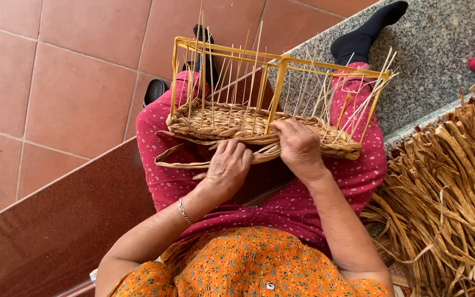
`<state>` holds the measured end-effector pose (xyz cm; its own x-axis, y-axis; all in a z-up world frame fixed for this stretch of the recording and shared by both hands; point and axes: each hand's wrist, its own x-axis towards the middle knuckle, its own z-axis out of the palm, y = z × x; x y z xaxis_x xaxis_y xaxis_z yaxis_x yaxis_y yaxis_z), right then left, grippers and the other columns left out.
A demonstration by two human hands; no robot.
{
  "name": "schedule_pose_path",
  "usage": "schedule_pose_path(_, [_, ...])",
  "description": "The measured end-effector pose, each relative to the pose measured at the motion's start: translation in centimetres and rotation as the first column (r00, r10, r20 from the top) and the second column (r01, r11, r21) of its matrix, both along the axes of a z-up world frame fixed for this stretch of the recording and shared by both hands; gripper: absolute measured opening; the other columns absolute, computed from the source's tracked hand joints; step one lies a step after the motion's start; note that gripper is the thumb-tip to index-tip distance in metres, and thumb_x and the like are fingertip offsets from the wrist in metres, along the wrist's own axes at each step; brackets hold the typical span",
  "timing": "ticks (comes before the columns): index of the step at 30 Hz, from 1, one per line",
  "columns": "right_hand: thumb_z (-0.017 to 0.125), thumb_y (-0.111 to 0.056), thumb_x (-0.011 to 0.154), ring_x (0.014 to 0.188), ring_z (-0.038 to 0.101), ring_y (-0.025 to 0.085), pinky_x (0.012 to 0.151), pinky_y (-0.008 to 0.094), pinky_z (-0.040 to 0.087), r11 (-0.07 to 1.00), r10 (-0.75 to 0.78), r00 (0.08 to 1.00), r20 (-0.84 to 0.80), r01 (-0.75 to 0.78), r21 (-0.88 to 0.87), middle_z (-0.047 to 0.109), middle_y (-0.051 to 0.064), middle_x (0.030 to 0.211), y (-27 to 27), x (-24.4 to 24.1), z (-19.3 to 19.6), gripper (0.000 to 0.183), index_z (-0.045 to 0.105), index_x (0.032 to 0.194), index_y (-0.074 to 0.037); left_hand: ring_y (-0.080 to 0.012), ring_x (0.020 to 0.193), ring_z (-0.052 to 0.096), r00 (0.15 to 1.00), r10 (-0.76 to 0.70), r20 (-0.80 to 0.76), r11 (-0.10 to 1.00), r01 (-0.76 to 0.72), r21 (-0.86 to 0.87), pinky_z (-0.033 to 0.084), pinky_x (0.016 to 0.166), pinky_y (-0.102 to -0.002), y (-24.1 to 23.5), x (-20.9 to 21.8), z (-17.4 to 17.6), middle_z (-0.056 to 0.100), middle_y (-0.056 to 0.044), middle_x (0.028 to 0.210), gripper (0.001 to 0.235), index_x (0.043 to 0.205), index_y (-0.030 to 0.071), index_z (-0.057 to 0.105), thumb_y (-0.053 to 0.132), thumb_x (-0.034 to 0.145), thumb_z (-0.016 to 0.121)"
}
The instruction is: The person weaves dried plant fibers into a rectangular basket frame, threading strands through vertical supports and tightening the weave. The person occasionally uses scissors to trim excess fiber.
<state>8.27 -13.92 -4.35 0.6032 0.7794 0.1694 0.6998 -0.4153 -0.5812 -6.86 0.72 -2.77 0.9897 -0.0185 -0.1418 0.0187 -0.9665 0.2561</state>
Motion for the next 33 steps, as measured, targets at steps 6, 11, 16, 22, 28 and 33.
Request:
schedule_pose_path(6, [0.081, -0.013, 0.080, 0.078, 0.066, 0.019, 0.073, 0.034, 0.057, 0.988, 0.137, 0.894, -0.427, -0.153, -0.004, 0.074, 0.008, 0.102, -1.8, 1.6, 5.2, 0.041, 0.072, 0.119, -0.007, -0.0216, 0.084, 0.067, 0.898, 0.121, -0.423, 0.971, -0.196, -0.138, 0.058, 0.072, -0.041, 3.4, 2.4, 1.5, 0.065, -0.008, 0.096, 0.010, 0.112, 0.009, 0.057, 0.012, 0.114, 0.049])
schedule_pose_path(11, [0.080, -0.015, 0.090, 0.083, 0.066, 0.023, 0.079, 0.037, 0.055, 0.997, 0.037, 0.985, -0.169, -0.024, 0.075, 0.073, 0.005, 0.090, 0.1, 0.0, 3.9, 0.017, 0.073, 0.104, -0.008, -0.0239, 0.096, 0.064, 0.948, 0.145, 0.284, 0.984, -0.169, 0.062, 0.052, 0.084, -0.047, 4.0, 5.2, 4.9, 0.067, -0.009, 0.102, 0.015, 0.111, 0.012, 0.063, 0.015, 0.096, 0.065])
schedule_pose_path(16, [0.074, -0.011, 0.096, 0.080, 0.070, 0.017, 0.070, 0.033, 0.058, 0.974, -0.166, 0.930, -0.329, 0.206, 0.091, 0.073, 0.005, 0.092, 0.1, -0.5, 1.7, 0.019, 0.069, 0.114, -0.007, -0.0283, 0.104, 0.067, 0.750, -0.083, 0.657, 0.967, 0.219, -0.128, 0.056, 0.095, -0.047, 1.2, 3.7, 5.0, 0.063, -0.012, 0.118, 0.033, 0.122, 0.006, 0.062, 0.008, 0.090, 0.070])
schedule_pose_path(22, [0.074, -0.010, 0.095, 0.068, 0.069, 0.012, 0.058, 0.026, 0.055, 0.874, -0.353, 0.842, -0.409, 0.453, 0.177, 0.073, 0.002, 0.083, 0.9, -1.3, -0.6, 0.031, 0.058, 0.121, -0.003, -0.0278, 0.079, 0.077, 0.907, 0.420, 0.021, 0.624, -0.271, -0.733, 0.063, 0.071, -0.039, 1.6, 7.7, -2.3, 0.074, -0.017, 0.094, 0.020, 0.111, 0.000, 0.063, 0.001, 0.091, 0.061])
schedule_pose_path(28, [0.074, -0.008, 0.096, 0.070, 0.066, 0.017, 0.058, 0.033, 0.053, 0.941, -0.333, 0.943, 0.010, 0.332, 0.067, 0.074, 0.005, 0.084, 1.4, -1.6, -2.9, 0.012, 0.072, 0.108, -0.007, -0.0259, 0.069, 0.073, 0.954, 0.252, -0.162, 0.620, -0.288, -0.730, 0.061, 0.061, -0.038, 2.4, 10.1, -4.6, 0.075, -0.020, 0.085, 0.022, 0.111, -0.003, 0.066, -0.006, 0.095, 0.051])
schedule_pose_path(33, [0.068, -0.014, 0.096, 0.078, 0.064, 0.022, 0.070, 0.040, 0.054, 0.971, -0.212, 0.938, -0.273, 0.171, -0.168, 0.070, 0.011, 0.085, 0.8, -0.1, -2.9, 0.011, 0.077, 0.101, -0.008, -0.0141, 0.046, 0.063, 0.817, 0.187, -0.546, 0.120, -0.570, -0.813, 0.052, 0.036, -0.030, 3.2, 10.8, -4.5, 0.069, -0.012, 0.075, 0.024, 0.118, -0.001, 0.064, 0.001, 0.099, 0.051])
